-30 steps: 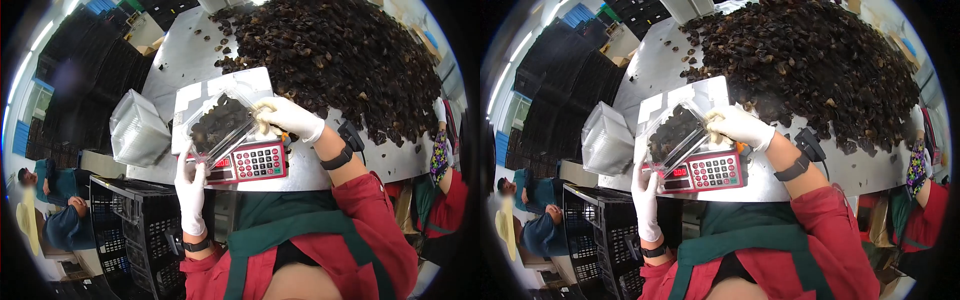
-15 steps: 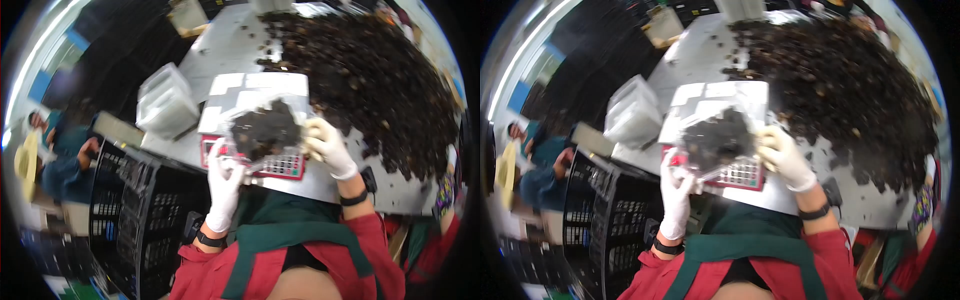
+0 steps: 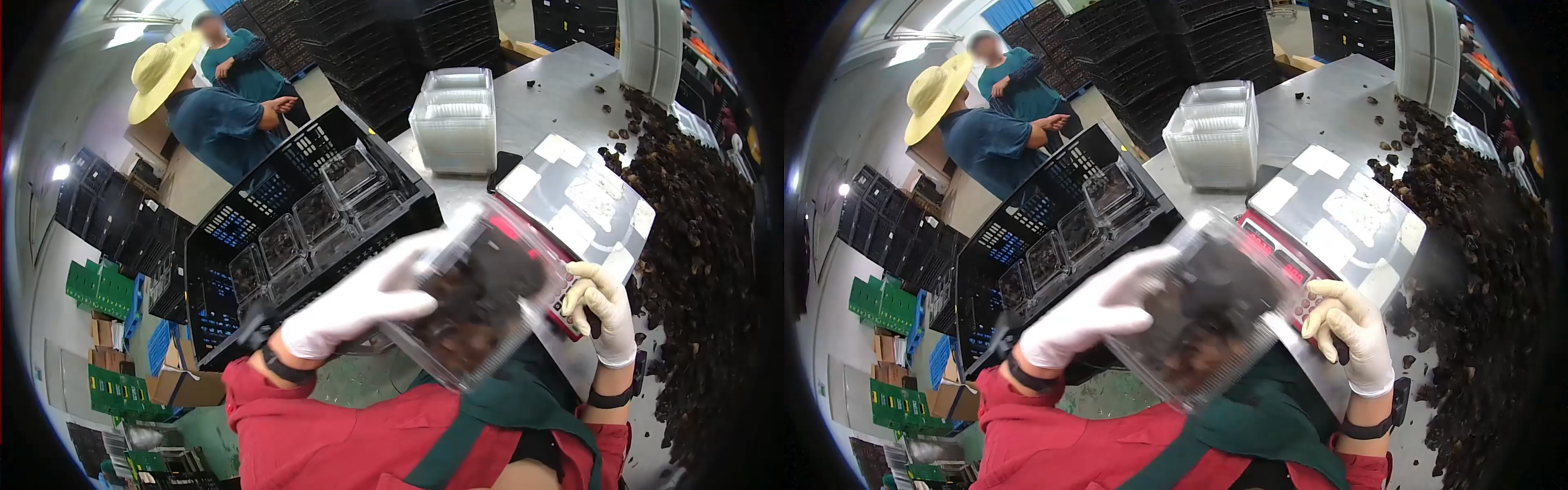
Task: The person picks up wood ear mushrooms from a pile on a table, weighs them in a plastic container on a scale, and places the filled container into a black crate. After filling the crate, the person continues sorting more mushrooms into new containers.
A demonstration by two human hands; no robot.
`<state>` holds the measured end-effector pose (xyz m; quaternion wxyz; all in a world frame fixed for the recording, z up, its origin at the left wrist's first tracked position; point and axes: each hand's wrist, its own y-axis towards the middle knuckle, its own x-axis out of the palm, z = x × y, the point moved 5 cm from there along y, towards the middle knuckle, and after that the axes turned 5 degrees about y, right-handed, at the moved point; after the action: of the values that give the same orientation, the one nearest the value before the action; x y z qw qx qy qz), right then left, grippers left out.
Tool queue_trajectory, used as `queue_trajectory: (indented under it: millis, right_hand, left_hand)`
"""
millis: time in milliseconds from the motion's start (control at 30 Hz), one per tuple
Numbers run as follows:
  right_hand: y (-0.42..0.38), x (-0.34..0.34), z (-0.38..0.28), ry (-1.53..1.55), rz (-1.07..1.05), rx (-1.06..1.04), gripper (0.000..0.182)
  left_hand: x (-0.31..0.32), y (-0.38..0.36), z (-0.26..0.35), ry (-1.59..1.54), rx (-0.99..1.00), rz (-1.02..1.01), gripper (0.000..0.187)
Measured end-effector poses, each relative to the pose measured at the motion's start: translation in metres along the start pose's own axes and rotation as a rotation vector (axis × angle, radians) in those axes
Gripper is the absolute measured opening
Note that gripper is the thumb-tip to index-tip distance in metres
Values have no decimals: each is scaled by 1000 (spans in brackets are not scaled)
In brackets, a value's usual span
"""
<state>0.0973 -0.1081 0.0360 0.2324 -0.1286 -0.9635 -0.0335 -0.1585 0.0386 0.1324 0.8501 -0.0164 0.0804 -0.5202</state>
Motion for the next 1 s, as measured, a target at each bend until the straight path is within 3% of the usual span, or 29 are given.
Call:
queue_trajectory:
  millis: [67, 200, 333, 400, 467, 500, 533, 567, 600, 633, 700, 733, 800, 867, 900, 933, 967, 1000]
  right_hand:
    - [0, -3, 1, -28, -20, -9, 46]
    - [-9, -31, 6, -136, 43, 46, 38]
    - [-26, -55, 2, -130, 138, 22, 36]
    - [-37, -66, 2, -111, 155, -15, 34]
    - [-49, -78, 1, -115, 203, -80, 34]
    - [-58, -85, 3, -107, 227, -61, 33]
    - [-68, -90, 5, -85, 259, -56, 32]
    - [-77, -97, 8, -66, 295, -60, 31]
    - [-87, -104, 11, -49, 328, -60, 30]
    - [-96, -110, 13, -38, 370, -65, 27]
    - [-114, -116, 16, -17, 460, -99, 26]
    - [-124, -119, 17, 12, 517, -115, 25]
    - [-144, -117, 19, 9, 583, -141, 25]
    - [-168, -116, 22, 23, 673, -188, 25]
    - [-181, -114, 24, 19, 691, -205, 25]
    - [-197, -116, 25, 46, 778, -252, 25]
    - [-210, -115, 27, 52, 780, -219, 25]
    - [-225, -117, 37, 72, 788, -189, 25]
  left_hand:
    - [-59, -21, -1, 68, 19, 207, 74]
    - [-165, -70, -13, -184, -14, 650, 54]
    - [-303, -92, -110, -249, -185, 742, 52]
    - [-323, -88, -144, -115, -472, 716, 64]
    - [-334, -80, -170, 113, -920, 816, 76]
    - [-307, -57, -148, 508, -974, 583, 83]
    - [-333, -15, -138, 1348, -940, 345, 75]
    - [-345, 13, -132, 1621, -722, 487, 66]
    - [-295, 47, -83, 1861, -474, 637, 57]
    - [-267, 83, -54, 1847, 161, 728, 40]
    - [-206, 154, 5, 1516, 560, 537, 32]
    - [-177, 186, 21, 1454, 629, 434, 33]
    - [-154, 247, 10, 1572, 569, 212, 39]
    - [-123, 273, 0, 1765, 160, -34, 48]
    - [-146, 298, -26, 1685, 76, -115, 46]
    - [-172, 328, -54, 1966, 268, -213, 53]
    - [-176, 323, -48, 1689, 309, -72, 47]
    - [-190, 330, -59, 1587, 704, -20, 35]
